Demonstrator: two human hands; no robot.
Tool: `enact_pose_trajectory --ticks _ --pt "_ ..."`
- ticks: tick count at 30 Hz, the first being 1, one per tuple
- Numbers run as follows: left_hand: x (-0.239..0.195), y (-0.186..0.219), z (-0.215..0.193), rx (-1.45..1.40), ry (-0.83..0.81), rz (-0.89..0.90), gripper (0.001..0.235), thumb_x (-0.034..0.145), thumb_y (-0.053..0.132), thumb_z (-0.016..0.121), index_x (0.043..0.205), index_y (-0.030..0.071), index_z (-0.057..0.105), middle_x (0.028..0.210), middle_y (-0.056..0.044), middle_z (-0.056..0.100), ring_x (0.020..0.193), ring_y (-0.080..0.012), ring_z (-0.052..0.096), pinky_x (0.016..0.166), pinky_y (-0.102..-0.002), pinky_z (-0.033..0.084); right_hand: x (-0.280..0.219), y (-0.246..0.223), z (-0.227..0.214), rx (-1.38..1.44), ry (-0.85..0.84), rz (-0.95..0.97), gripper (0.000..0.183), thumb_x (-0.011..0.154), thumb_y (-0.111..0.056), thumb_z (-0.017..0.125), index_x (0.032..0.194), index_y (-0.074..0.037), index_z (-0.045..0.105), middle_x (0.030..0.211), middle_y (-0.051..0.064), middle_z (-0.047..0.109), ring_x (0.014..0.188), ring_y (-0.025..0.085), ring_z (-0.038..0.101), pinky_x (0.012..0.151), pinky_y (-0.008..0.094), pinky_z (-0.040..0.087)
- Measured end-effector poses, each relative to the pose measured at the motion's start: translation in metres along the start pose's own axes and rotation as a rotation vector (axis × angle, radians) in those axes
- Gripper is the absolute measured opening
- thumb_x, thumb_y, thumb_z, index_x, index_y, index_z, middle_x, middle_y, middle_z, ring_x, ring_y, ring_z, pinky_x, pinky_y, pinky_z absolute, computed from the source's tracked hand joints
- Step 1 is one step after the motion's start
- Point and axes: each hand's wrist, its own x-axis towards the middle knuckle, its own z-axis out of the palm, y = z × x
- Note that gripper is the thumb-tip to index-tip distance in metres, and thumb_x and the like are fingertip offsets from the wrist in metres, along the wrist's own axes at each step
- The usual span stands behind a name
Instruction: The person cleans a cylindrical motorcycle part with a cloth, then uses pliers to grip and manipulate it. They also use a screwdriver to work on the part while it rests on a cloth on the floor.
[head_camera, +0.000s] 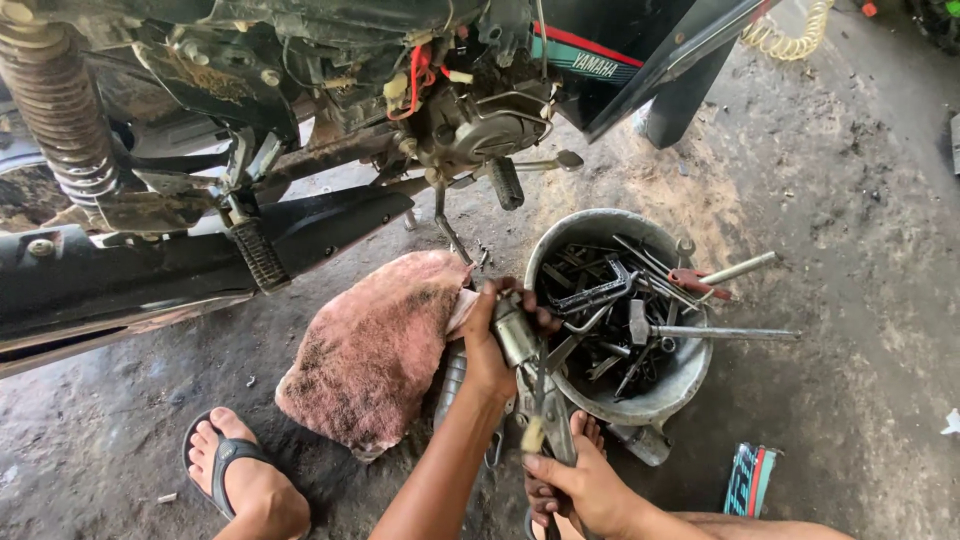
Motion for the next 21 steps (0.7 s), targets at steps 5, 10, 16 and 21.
enact_pose_trajectory --ticks 5,10,16,21 --pt "0.000 0.012 0.021 0.079 -0.044 -0.042 0.061 0.093 0.058 0.054 0.136 0.016 0.054 0.123 -0.017 0.067 0.105 -0.0335 0.068 0.092 -0.050 0.054 -0.005 -0.013 0.004 0.038 -0.060 -0.042 0.026 0.097 -0.014 0.067 0.094 -0.004 0.043 0.069 0.005 0.042 0.058 0.018 0.048 0.057 0.039 0.049" --pt "0.007 -0.001 -0.005 -0.103 -0.071 -0.080 0.063 0.094 0.060 0.056 0.138 0.014 0.054 0.133 -0.018 0.066 0.115 -0.0372 0.065 0.096 -0.051 0.054 -0.013 -0.020 0.015 0.059 0.031 0.040 0.022 0.092 -0.016 0.066 0.090 -0.010 0.045 0.066 0.004 0.041 0.053 0.017 0.044 0.052 0.038 0.045" --pt "0.006 -0.003 -0.019 -0.172 -0.175 -0.092 0.020 0.102 0.026 0.066 0.100 0.011 0.054 0.087 -0.005 0.052 0.080 -0.0202 0.054 0.070 -0.040 0.051 -0.014 -0.006 0.004 0.028 -0.157 -0.009 0.021 0.096 -0.017 0.063 0.094 -0.003 0.047 0.067 0.005 0.040 0.055 0.017 0.045 0.054 0.038 0.047" --pt "0.000 0.007 0.009 -0.043 -0.030 -0.073 0.012 0.092 0.022 0.061 0.093 0.014 0.052 0.079 -0.004 0.047 0.070 -0.0183 0.049 0.058 -0.038 0.048 -0.018 -0.010 0.006 0.029 -0.114 0.029 0.020 0.096 -0.018 0.063 0.097 -0.005 0.049 0.065 0.004 0.039 0.053 0.016 0.043 0.052 0.037 0.045"
